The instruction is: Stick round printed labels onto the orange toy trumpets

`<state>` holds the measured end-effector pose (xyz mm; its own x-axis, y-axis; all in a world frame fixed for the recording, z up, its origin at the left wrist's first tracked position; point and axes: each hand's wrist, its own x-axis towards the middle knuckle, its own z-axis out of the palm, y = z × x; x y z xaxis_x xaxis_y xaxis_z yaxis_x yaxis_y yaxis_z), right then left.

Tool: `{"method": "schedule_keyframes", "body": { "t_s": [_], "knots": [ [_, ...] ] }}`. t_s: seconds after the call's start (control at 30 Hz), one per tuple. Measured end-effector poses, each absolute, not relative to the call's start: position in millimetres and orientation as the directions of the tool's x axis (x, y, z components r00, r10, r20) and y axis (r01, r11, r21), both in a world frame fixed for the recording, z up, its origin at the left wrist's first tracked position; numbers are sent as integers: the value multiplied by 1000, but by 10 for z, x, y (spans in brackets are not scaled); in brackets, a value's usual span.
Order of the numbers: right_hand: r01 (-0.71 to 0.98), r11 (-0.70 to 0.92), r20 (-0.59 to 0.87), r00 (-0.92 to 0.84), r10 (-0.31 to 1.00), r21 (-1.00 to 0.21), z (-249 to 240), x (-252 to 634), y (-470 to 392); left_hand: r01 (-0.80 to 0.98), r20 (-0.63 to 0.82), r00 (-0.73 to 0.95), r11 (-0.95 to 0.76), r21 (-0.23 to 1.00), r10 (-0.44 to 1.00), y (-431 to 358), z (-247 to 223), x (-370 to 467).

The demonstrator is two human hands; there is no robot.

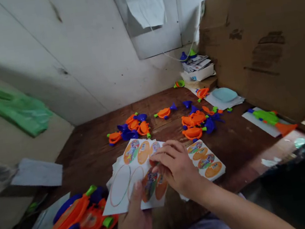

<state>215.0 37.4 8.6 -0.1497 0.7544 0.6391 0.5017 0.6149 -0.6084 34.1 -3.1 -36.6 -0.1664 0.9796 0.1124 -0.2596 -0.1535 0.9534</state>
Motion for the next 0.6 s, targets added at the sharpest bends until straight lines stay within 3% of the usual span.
{"method": "schedule_keyframes", "body": {
  "t_s": [0.07, 0.17, 0.37, 0.5, 0.6],
  "knots": [
    [520, 660, 692, -170, 702, -543, 50, 2079, 270, -355, -23, -253, -71, 932, 967, -69, -372, 437],
    [496, 681, 724, -143, 675, -538, 4, 1972, 229, -461, -172, -331, 0, 887, 928, -129, -301, 557],
    [534, 737, 862, -27, 506, -415, -108, 1906, 256, -592, -314, -341, 56, 804, 886, -163, -96, 633],
    [529, 749, 880, -9, 474, -398, -146, 1887, 236, -661, -443, -406, 77, 746, 799, -176, -14, 712],
    [511, 772, 892, -25, 452, -377, -136, 1882, 226, -672, -452, -436, 53, 739, 778, -176, 29, 756]
  ]
}}
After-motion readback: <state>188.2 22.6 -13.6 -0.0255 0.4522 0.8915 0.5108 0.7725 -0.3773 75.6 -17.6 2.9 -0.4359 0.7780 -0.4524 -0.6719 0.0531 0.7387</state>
